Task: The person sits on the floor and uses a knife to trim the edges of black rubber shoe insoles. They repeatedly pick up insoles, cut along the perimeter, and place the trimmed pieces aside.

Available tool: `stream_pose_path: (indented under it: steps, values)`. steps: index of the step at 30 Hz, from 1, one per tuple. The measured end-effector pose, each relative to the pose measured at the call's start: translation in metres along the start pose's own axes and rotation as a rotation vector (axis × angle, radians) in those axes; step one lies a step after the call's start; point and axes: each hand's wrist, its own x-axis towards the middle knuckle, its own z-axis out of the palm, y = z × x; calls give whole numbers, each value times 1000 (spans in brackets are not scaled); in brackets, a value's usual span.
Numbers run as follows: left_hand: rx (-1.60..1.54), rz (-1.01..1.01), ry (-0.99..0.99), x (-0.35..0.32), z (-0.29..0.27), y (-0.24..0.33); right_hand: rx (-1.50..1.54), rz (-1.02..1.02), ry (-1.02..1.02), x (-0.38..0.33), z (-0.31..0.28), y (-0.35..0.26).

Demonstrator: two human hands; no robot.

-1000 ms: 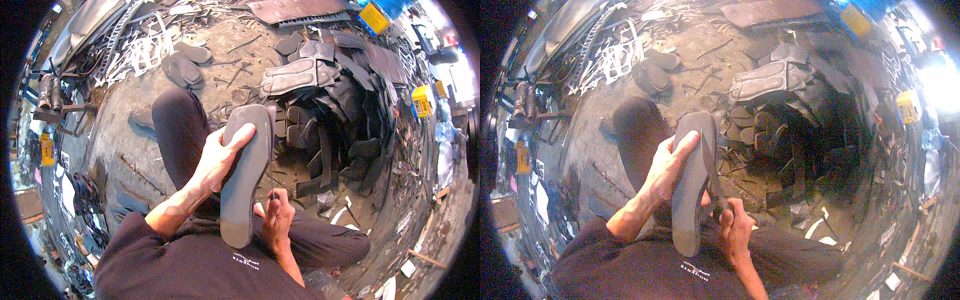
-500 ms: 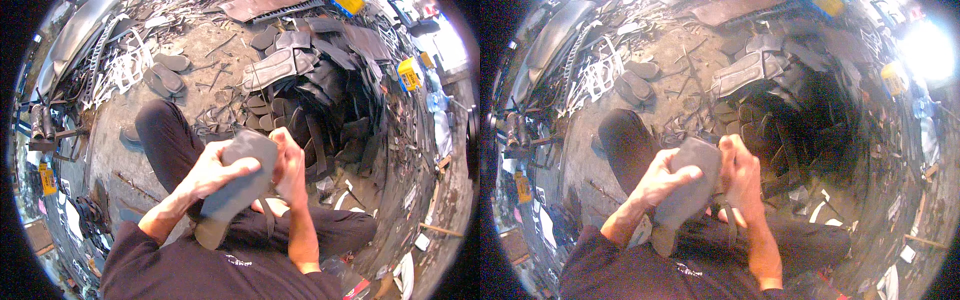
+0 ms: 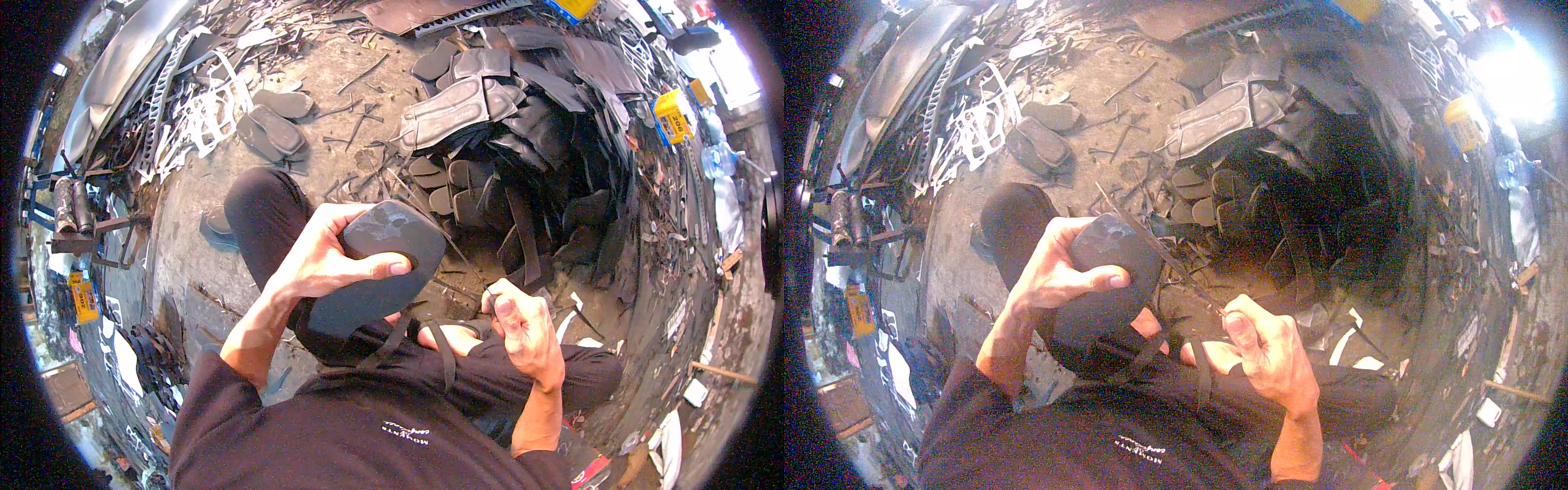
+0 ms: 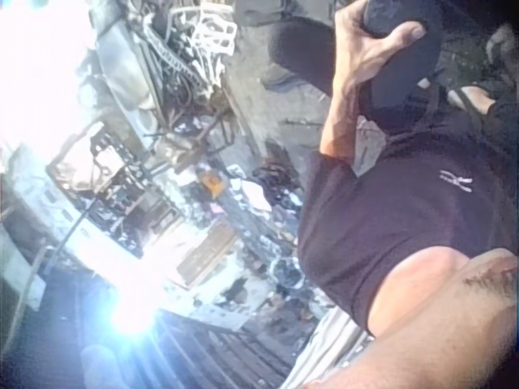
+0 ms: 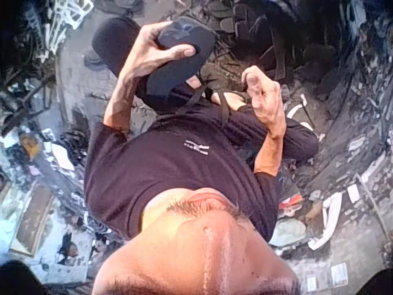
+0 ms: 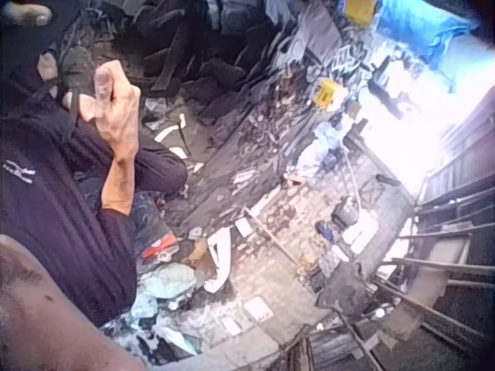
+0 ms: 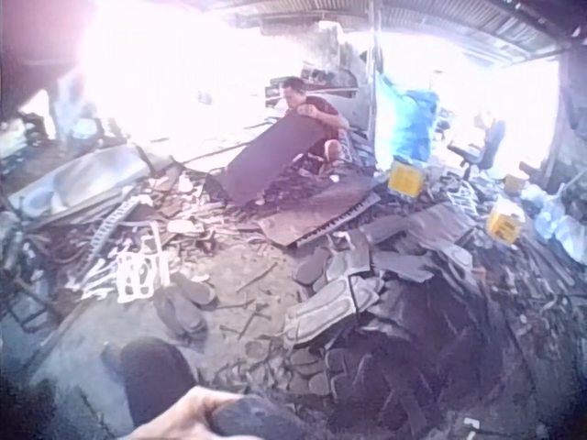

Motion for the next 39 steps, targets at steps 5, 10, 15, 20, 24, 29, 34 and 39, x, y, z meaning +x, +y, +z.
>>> stream_pose_path:
  steps: [5,10,15,20,24,29,34,39]
  values:
    - [47,-44,-229,5,10,-1,-54,-7,-115,7,-3,-1]
    - [227,-31,-675,4,45,-5,37,89,-197,34,36,19]
    - [-184,-132,-253,12,43,-24,677,135,-16,22,13,32]
    - [330,91,-275,42,60,-43,443,208,214,17,4,24]
    - [341,187,-27,59,61,-59,213,235,751,-24,-64,33]
    - [197,-26,119,80,63,-84,-303,257,1485,-135,-175,95]
    - [399,73,-70,114,157,-149,-1097,507,1539,-231,-192,199]
    - [775,145,-230,145,244,-251,-1108,809,1460,-273,-125,257]
